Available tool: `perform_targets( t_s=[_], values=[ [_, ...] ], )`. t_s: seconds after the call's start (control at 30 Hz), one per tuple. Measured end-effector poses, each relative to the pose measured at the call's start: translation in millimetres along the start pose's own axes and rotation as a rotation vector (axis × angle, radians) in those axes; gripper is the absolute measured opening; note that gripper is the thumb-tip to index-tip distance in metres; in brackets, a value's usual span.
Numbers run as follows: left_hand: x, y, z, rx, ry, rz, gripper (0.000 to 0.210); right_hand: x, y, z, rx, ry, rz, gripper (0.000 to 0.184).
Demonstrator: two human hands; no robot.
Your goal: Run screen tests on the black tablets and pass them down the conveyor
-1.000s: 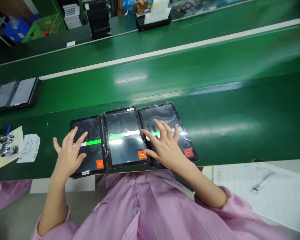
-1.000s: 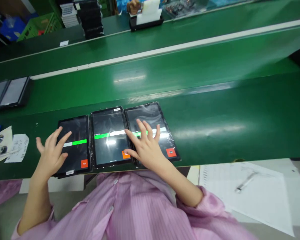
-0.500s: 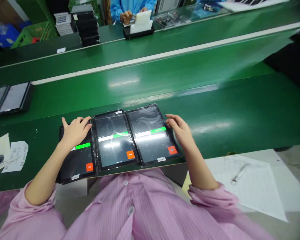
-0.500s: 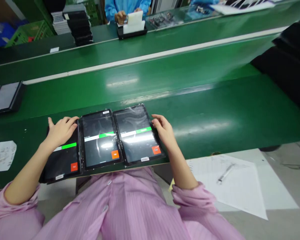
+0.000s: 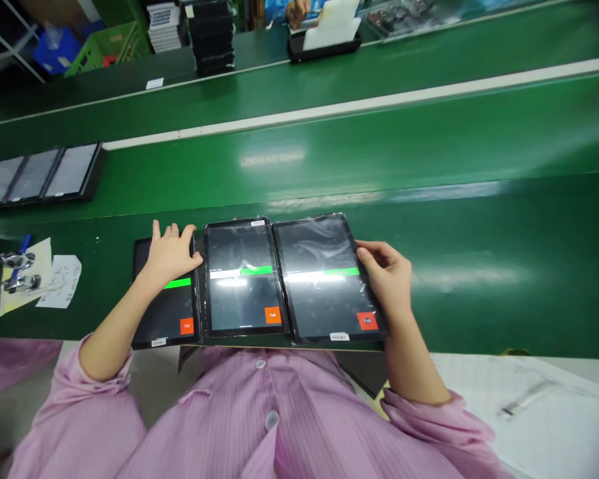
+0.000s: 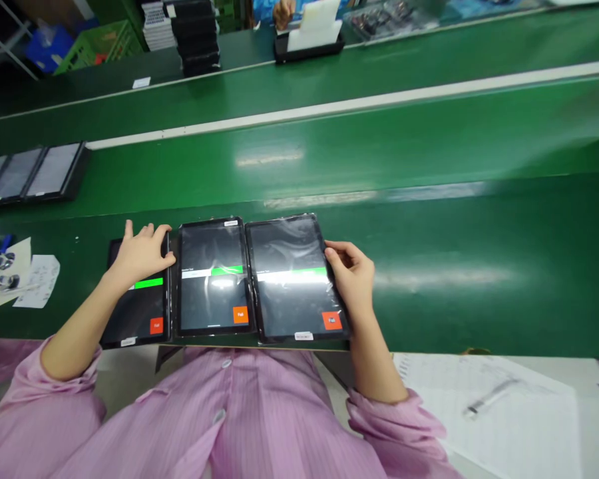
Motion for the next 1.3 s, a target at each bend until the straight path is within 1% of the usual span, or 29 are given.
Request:
perform_targets(
  t_s=[0.1, 0.3, 0.4, 0.57, 0.7, 0.8, 0.87, 0.93, 0.97, 1.03, 1.07, 1.13, 1.17, 1.23, 1.3],
  values=[
    [3.9, -0.8, 5.2, -0.029, -0.037, -0.008, 0.067, -1.2, -1.0, 0.2, 0.028, -0.035, -0.04, 0.052],
    [8.0, -8.1, 14.0, -0.048, -0.132, -0.061, 0.066, -5.6, -5.1, -1.9, 0.039, -0.078, -0.091, 0.061],
    [9.5, -8.9, 15.6, -0.026, -0.165, -0.081, 0.065, -5.3, -5.0, -0.7, 0.05, -0.081, -0.108, 0.059],
    [16.1, -2.5, 16.3, -0.011, -0.201, -0.049, 0.061, -3.8, -2.6, 2.5, 0.072, -0.104, -0.101, 0.054],
    [15.8, -1.3, 21.0, 0.032, -0.31, -0.024, 0.064, -5.3, -2.5, 2.8, 0.078, -0.128, -0.047, 0.051],
    [10.1, -6.5, 26.2, 0.063, -0.393, -0.011, 0.066, -6.9, -4.3, 1.9, 0.095, -0.134, -0.033, 0.051],
    [5.4, -9.8, 27.5, 0.052, -0.43, -0.018, 0.067, -7.8, -5.4, 0.9, 0.099, -0.138, -0.029, 0.052],
    [4.2, -9.2, 26.3, 0.024, -0.416, -0.046, 0.067, -8.7, -6.0, -0.2, 0.091, -0.149, -0.024, 0.052],
    [6.6, -6.3, 25.3, 0.007, -0.378, -0.063, 0.066, -9.2, -6.1, -0.6, 0.086, -0.157, -0.021, 0.052],
    [17.0, 8.4, 23.8, -0.048, -0.257, -0.095, 0.062, -9.7, -6.4, -0.9, 0.08, -0.166, -0.013, 0.052],
    [23.9, 20.6, 23.6, -0.094, -0.19, -0.112, 0.06, -9.8, -6.4, -0.7, 0.078, -0.17, -0.01, 0.052],
    [37.3, 52.0, 26.3, -0.221, -0.082, -0.165, 0.058, -9.8, -6.1, -0.1, 0.079, -0.17, -0.011, 0.053],
    [42.5, 68.5, 29.6, -0.292, -0.05, -0.201, 0.058, -9.7, -5.7, 0.2, 0.079, -0.17, -0.013, 0.053],
    [48.4, 97.5, 39.5, -0.444, -0.034, -0.277, 0.067, -9.6, -4.8, 0.7, 0.08, -0.167, -0.015, 0.054],
    [48.6, 117.8, 49.2, -0.612, -0.084, -0.354, 0.081, -9.3, -4.3, 0.6, 0.084, -0.163, -0.013, 0.055]
  ],
)
Point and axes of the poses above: each hand's wrist, its own z-axis towards the middle knuckle, its own x-axis out of the back of the hand, y = z × x, the point moved 7 cm from there along z, towards the middle knuckle, and after that the axes turned 2 degrees about -y, right-handed, at the moved point
